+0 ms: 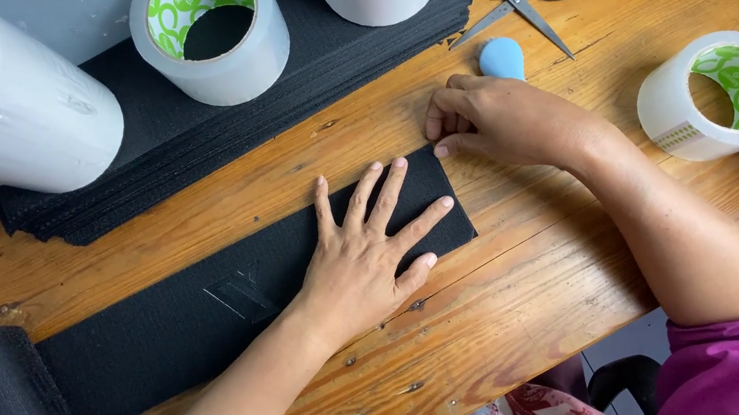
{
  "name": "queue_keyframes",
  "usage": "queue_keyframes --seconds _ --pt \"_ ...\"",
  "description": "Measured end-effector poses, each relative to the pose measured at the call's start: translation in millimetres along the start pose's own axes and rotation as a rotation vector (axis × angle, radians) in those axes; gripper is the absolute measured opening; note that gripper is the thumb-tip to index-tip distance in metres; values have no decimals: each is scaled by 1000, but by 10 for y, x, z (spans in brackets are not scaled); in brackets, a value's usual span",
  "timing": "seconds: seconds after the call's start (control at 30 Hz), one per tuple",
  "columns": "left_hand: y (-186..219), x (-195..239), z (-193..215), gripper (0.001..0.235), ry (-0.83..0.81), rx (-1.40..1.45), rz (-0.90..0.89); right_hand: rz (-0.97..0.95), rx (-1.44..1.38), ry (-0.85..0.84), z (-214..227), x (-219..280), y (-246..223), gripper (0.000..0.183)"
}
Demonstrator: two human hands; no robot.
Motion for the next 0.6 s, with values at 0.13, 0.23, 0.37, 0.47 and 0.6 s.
queue_keyframes --seconds 0.13,0.23,0.37,0.47,0.6 --pt "4 -2 24 68 19 1 8 -25 37 -13 -8 -21 23 10" --pt "6 6 8 68 22 20 12 6 67 -2 -20 -26 36 15" --pt "6 14 -9 67 30 33 13 -8 85 17 -47 -31 10 12" --pt "5 15 -23 66 35 42 16 -36 113 33 -74 -24 -9 13" --pt "6 18 -32 65 37 43 15 2 94 44 -66 -22 2 11"
Point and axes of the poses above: each hand's wrist, its own x-axis away from the middle knuckle, its own z-axis out of the back of the hand, y = z × x, the point moved 4 cm from there along -x, towards the middle knuckle, and after that the axes turned 6 degrees about -z, right-handed, at the moved point
